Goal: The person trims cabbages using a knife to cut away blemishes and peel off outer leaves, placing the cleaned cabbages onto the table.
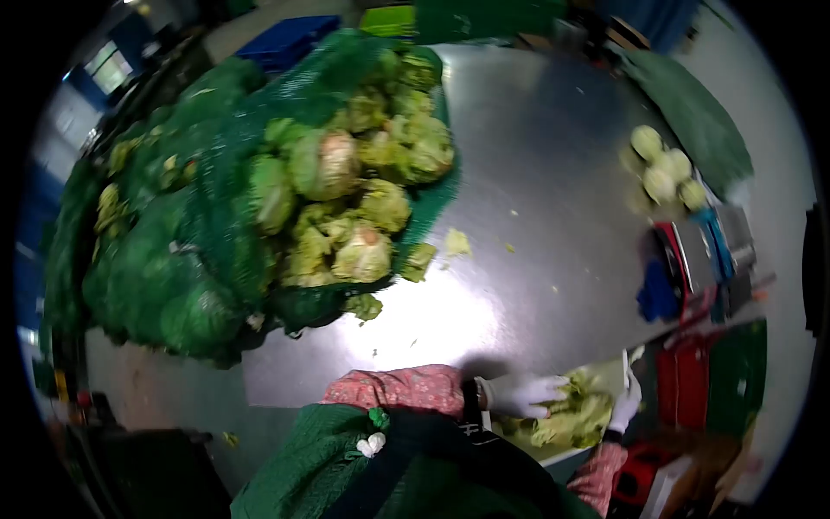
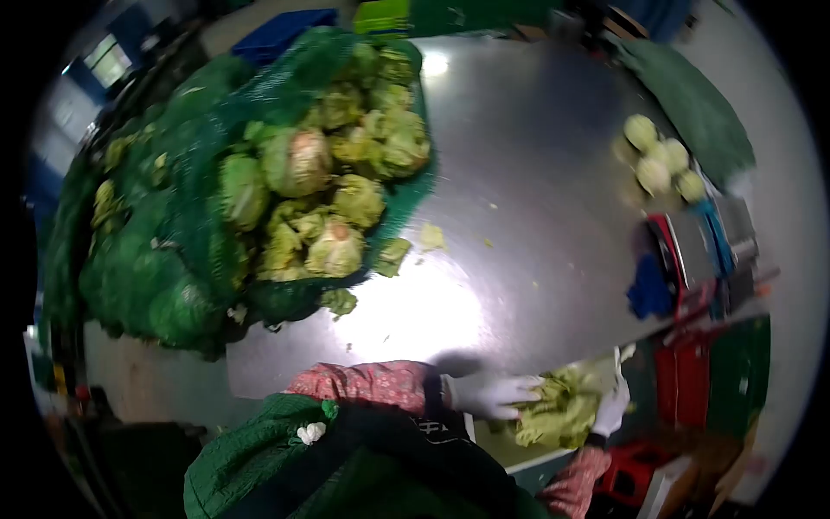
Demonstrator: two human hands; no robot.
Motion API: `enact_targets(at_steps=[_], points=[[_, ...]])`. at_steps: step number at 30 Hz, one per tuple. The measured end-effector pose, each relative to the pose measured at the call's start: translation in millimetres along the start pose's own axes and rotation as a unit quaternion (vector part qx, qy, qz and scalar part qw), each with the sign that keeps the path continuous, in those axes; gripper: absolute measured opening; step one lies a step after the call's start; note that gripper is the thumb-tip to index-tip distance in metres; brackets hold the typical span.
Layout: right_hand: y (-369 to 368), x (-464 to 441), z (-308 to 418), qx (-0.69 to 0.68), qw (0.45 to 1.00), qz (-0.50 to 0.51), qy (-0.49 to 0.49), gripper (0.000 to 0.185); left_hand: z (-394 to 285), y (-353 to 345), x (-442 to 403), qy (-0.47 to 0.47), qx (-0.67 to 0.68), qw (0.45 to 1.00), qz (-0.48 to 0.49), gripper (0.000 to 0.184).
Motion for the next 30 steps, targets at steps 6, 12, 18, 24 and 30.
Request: enact_targets(at_steps=[6, 12, 18, 24, 30], points=[[-69.1, -42.6, 126.0, -0.355, 0.930, -0.081, -0.046, 0.042, 24.3, 211.9, 116.7, 0.083, -0.158, 0.810, -0.560, 0.020], [-152.5, -115.8, 390.8, -0.580, 0.763, 0.267, -0.104, 0.038, 36.9, 395.0, 194.4, 0.229, -0.578, 0.430, -0.655, 0.044], [-222.7, -168.0, 561.2, -0.620, 0.706, 0.338, -0.056, 0.054, 67.8, 388.9, 166.9, 0.309, -0.261, 0.629, -0.664, 0.051], [-253.0, -169.6, 550.9, -0.682, 0.596, 0.395, -0.151, 0.034, 47.5, 340.2, 162.5, 0.216, -0.307, 0.639, -0.671, 0.076], [-231.4, -148.6, 517.9, -0.735, 0.600, 0.302, -0.092, 0.028, 25.7, 309.0, 145.1, 0.265, -0.346, 0.655, -0.617, 0.083]])
Point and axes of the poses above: each hand's wrist, its own x-axis away from the middle knuckle, its own y-axis out of the back of the hand, z = x × y, the point moved 2 cm from there along -x, towards the middle knuckle, and after that the axes turned 11 degrees about y, right-handed, at the moved point
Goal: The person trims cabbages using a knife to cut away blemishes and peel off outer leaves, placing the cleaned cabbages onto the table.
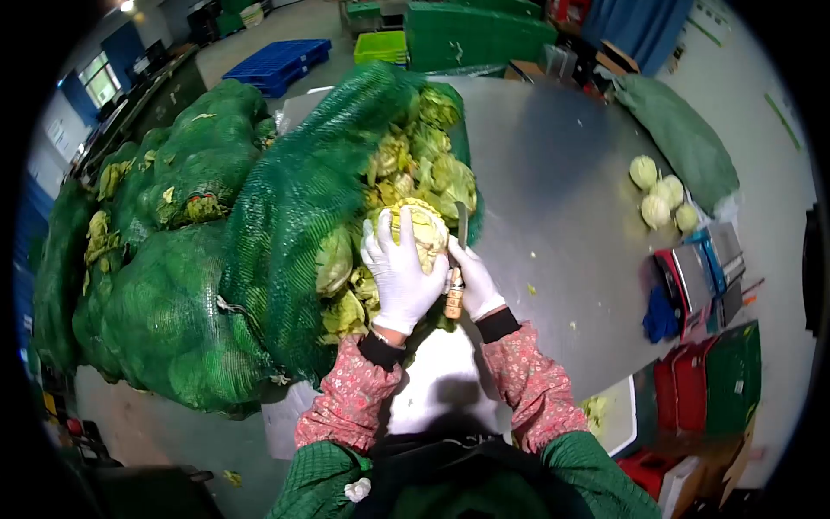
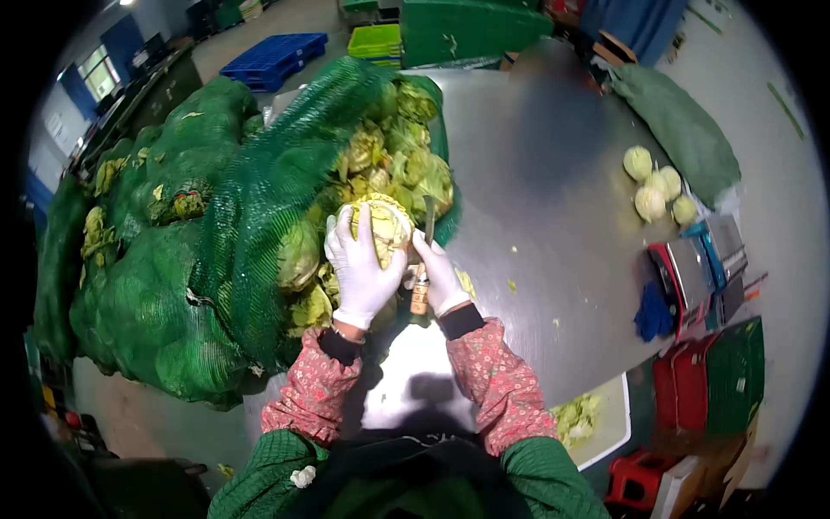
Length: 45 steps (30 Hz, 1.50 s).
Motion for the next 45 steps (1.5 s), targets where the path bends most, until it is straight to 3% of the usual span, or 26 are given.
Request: enact_targets(at_steps=[2, 6, 8, 10, 11, 14, 16, 17, 18, 19, 21, 23, 24, 26, 27, 33, 40, 44, 45], points=[[26.3, 36.5, 16.1, 0.021, 0.998, -0.060, -0.014, 0.028, -15.1, 20.3, 23.3, -0.060, 0.040, 0.993, 0.095, 0.082], [83.4, 126.0, 55.7, 0.111, 0.990, -0.071, -0.055, 0.037, -40.6, 50.6, 81.8, -0.199, 0.024, 0.934, 0.295, 0.078], [116.9, 168.3, 59.4, 0.146, 0.977, -0.079, -0.133, 0.037, -43.9, 41.5, 114.6, -0.226, 0.053, 0.914, 0.333, 0.081], [133.3, 203.2, 59.0, 0.194, 0.958, -0.118, -0.176, 0.033, -42.3, 29.4, 148.4, -0.200, 0.099, 0.907, 0.357, 0.076], [146.3, 218.2, 49.8, 0.187, 0.961, -0.120, -0.168, 0.032, -41.2, 22.2, 165.1, -0.170, 0.123, 0.906, 0.367, 0.082], [168.0, 252.3, 22.8, 0.163, 0.968, -0.127, -0.140, 0.037, -28.0, 1.6, 209.5, -0.077, 0.140, 0.914, 0.373, 0.080], [145.3, 265.6, 44.4, 0.191, 0.957, -0.190, -0.104, 0.042, -34.1, -2.5, 215.1, -0.080, 0.120, 0.911, 0.386, 0.078], [155.9, 268.0, 28.9, 0.265, 0.943, -0.198, -0.027, 0.045, -36.3, -4.6, 215.9, -0.054, 0.110, 0.924, 0.362, 0.077], [165.1, 272.1, 15.0, 0.450, 0.865, -0.209, 0.065, 0.041, -39.8, -5.5, 215.3, -0.029, 0.101, 0.936, 0.336, 0.076], [173.4, 291.3, 2.7, 0.524, 0.825, -0.187, 0.096, 0.043, -43.6, -4.9, 215.8, -0.040, 0.087, 0.929, 0.356, 0.077], [165.6, 308.6, 4.3, 0.588, 0.779, -0.176, 0.125, 0.046, -38.9, -10.8, 219.1, -0.065, 0.098, 0.924, 0.363, 0.078], [152.7, 318.0, 6.8, 0.594, 0.746, -0.109, 0.280, 0.041, -35.8, -14.2, 223.4, -0.071, 0.094, 0.924, 0.364, 0.084], [147.2, 322.0, 9.3, 0.592, 0.747, -0.122, 0.279, 0.041, -40.0, -13.3, 224.9, -0.080, 0.092, 0.920, 0.372, 0.084], [131.4, 323.3, 17.0, 0.689, 0.701, -0.075, 0.168, 0.037, -49.5, -10.2, 223.6, -0.048, 0.144, 0.912, 0.381, 0.090], [124.1, 322.7, 25.7, 0.688, 0.703, -0.092, 0.153, 0.022, -47.6, -12.1, 223.1, -0.059, 0.136, 0.912, 0.382, 0.096], [123.9, 309.8, 21.2, 0.725, 0.670, -0.070, 0.144, 0.008, -42.4, -20.1, 228.5, -0.055, 0.136, 0.929, 0.340, 0.096], [126.7, 290.6, 18.4, 0.712, 0.680, -0.064, 0.164, 0.007, -33.1, -29.1, 232.4, -0.078, 0.133, 0.933, 0.324, 0.096], [122.4, 284.5, 19.1, 0.741, 0.654, -0.062, 0.138, 0.006, -33.6, -29.9, 235.0, -0.063, 0.155, 0.933, 0.320, 0.095], [119.3, 284.9, 20.9, 0.727, 0.679, -0.067, 0.072, 0.007, -34.7, -28.7, 234.8, -0.066, 0.148, 0.935, 0.316, 0.094]])
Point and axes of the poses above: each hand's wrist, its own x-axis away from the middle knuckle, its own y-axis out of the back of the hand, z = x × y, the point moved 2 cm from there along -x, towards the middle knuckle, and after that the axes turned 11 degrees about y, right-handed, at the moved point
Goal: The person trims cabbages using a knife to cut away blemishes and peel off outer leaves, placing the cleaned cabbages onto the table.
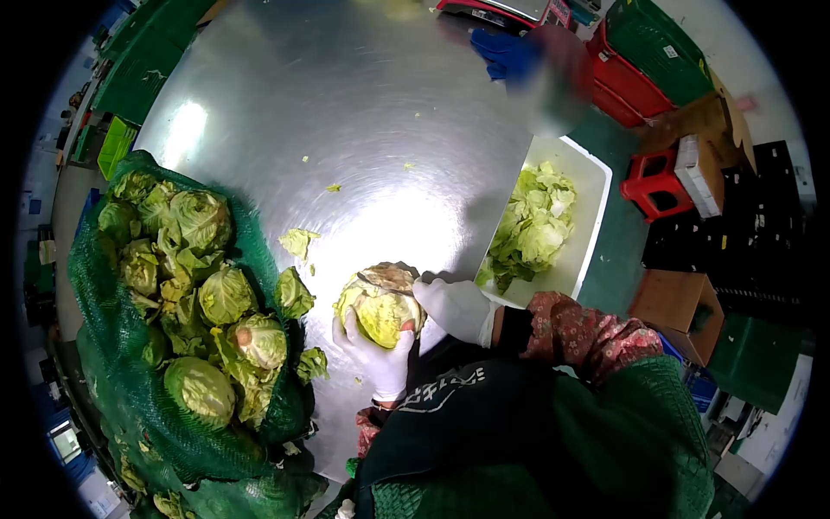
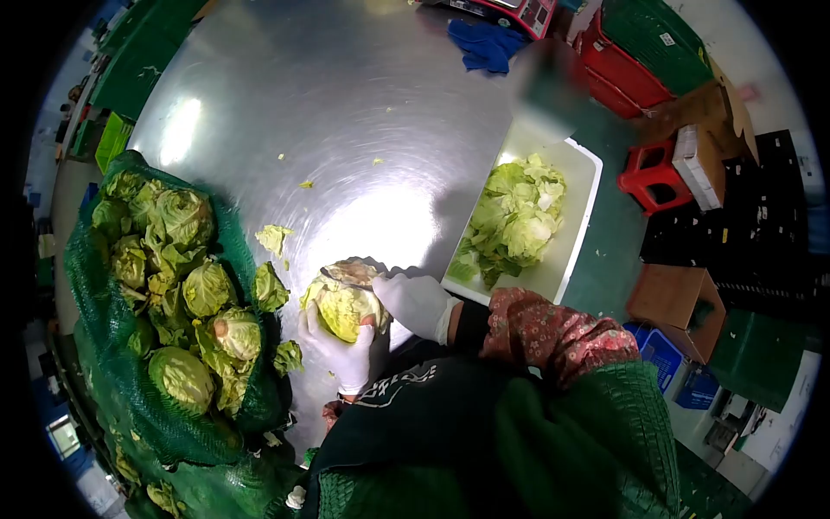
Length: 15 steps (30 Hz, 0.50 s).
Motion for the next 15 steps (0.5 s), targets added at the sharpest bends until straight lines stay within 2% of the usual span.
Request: enact_targets(at_steps=[2, 11, 13, 14, 15], points=[[4.2, -1.8, 6.8, 0.006, 0.992, 0.089, -0.085, 0.009, -3.4, -1.3, 0.9, 0.012, 0.011, 1.000, 0.004, 0.094], [5.5, -5.2, -1.7, 0.001, 0.993, 0.090, -0.075, 0.012, -10.8, -4.0, 1.3, 0.024, -0.003, 1.000, 0.004, 0.096], [-6.6, -8.3, -12.7, 0.025, 0.998, 0.058, -0.023, 0.014, -12.5, -5.1, 13.2, 0.034, -0.024, 0.999, -0.006, 0.096], [-30.7, -9.2, -27.9, 0.091, 0.990, 0.098, -0.041, 0.013, -10.9, -7.4, 16.3, 0.017, -0.046, 0.999, -0.011, 0.096], [-44.6, -8.1, -41.2, -0.013, 0.992, 0.079, -0.098, 0.016, -11.2, -8.6, 15.3, -0.003, -0.068, 0.997, -0.020, 0.095]])
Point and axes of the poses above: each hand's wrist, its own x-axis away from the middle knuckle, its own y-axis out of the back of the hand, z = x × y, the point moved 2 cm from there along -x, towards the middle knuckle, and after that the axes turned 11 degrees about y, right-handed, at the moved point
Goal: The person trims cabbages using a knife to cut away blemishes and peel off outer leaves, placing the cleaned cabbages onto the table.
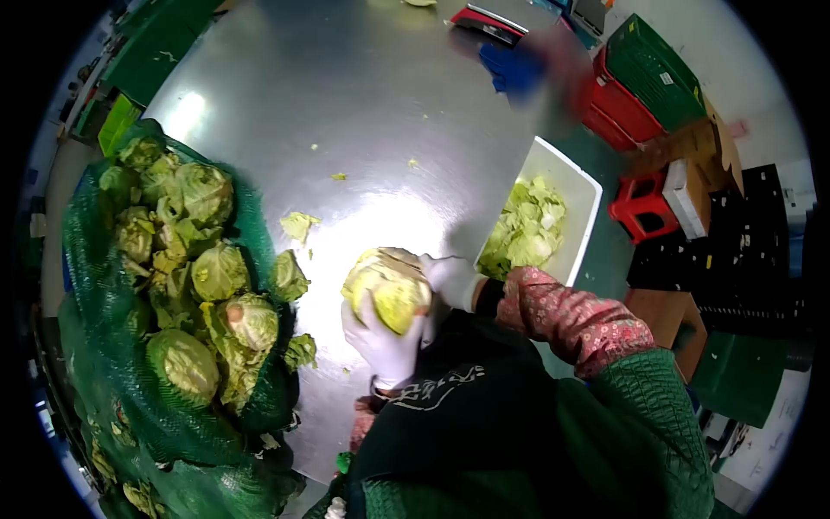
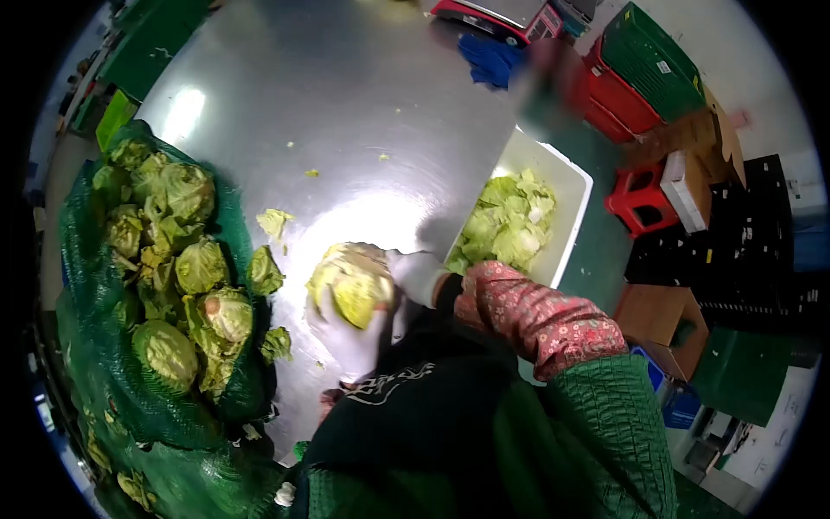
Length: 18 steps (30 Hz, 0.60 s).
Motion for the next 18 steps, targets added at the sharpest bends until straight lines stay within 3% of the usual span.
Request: enact_targets(at_steps=[1, 2, 3, 4, 5, 8, 10, 12, 14, 16, 18], points=[[-12.4, -3.6, -12.6, -0.107, 0.993, -0.019, -0.050, 0.020, -4.5, 6.5, 1.1, -0.018, 0.008, 1.000, 0.006, 0.095], [-22.8, -0.9, -17.4, 0.081, 0.993, -0.025, 0.085, 0.022, -2.1, 3.2, -3.4, -0.014, 0.009, 1.000, -0.005, 0.095], [-20.7, 2.9, -10.0, 0.036, 0.999, -0.007, 0.001, 0.030, 7.4, 4.2, -2.4, 0.006, 0.078, 0.997, 0.002, 0.096], [-30.3, 8.9, -10.7, 0.035, 0.999, -0.002, 0.009, 0.030, 16.1, 4.7, -0.8, 0.026, 0.147, 0.989, 0.003, 0.096], [-27.9, 11.2, -5.6, 0.028, 0.994, -0.082, 0.073, 0.032, 21.6, 6.9, 3.8, 0.019, 0.165, 0.986, 0.012, 0.096], [-31.8, 15.5, -3.0, -0.087, 0.992, -0.080, 0.041, 0.039, 43.7, 15.0, 14.0, 0.009, 0.201, 0.979, 0.042, 0.098], [-35.5, 12.7, -5.0, -0.286, 0.958, -0.024, 0.006, 0.051, 52.5, 23.4, 20.8, 0.008, 0.199, 0.979, 0.052, 0.097], [-26.3, 11.8, 5.8, -0.371, 0.924, -0.022, -0.090, 0.063, 58.4, 28.6, 20.4, 0.051, 0.312, 0.943, 0.103, 0.095], [-11.1, 11.0, 19.9, -0.279, 0.955, 0.014, -0.098, 0.077, 61.0, 37.2, 6.5, 0.072, 0.414, 0.901, 0.105, 0.080], [15.6, 10.8, 40.0, -0.199, 0.977, -0.002, -0.081, 0.075, 70.1, 33.8, -7.2, 0.131, 0.383, 0.911, 0.077, 0.073], [32.4, 10.7, 45.6, -0.151, 0.985, -0.089, -0.008, 0.067, 54.3, 33.5, -21.8, 0.170, 0.385, 0.905, 0.064, 0.073]])
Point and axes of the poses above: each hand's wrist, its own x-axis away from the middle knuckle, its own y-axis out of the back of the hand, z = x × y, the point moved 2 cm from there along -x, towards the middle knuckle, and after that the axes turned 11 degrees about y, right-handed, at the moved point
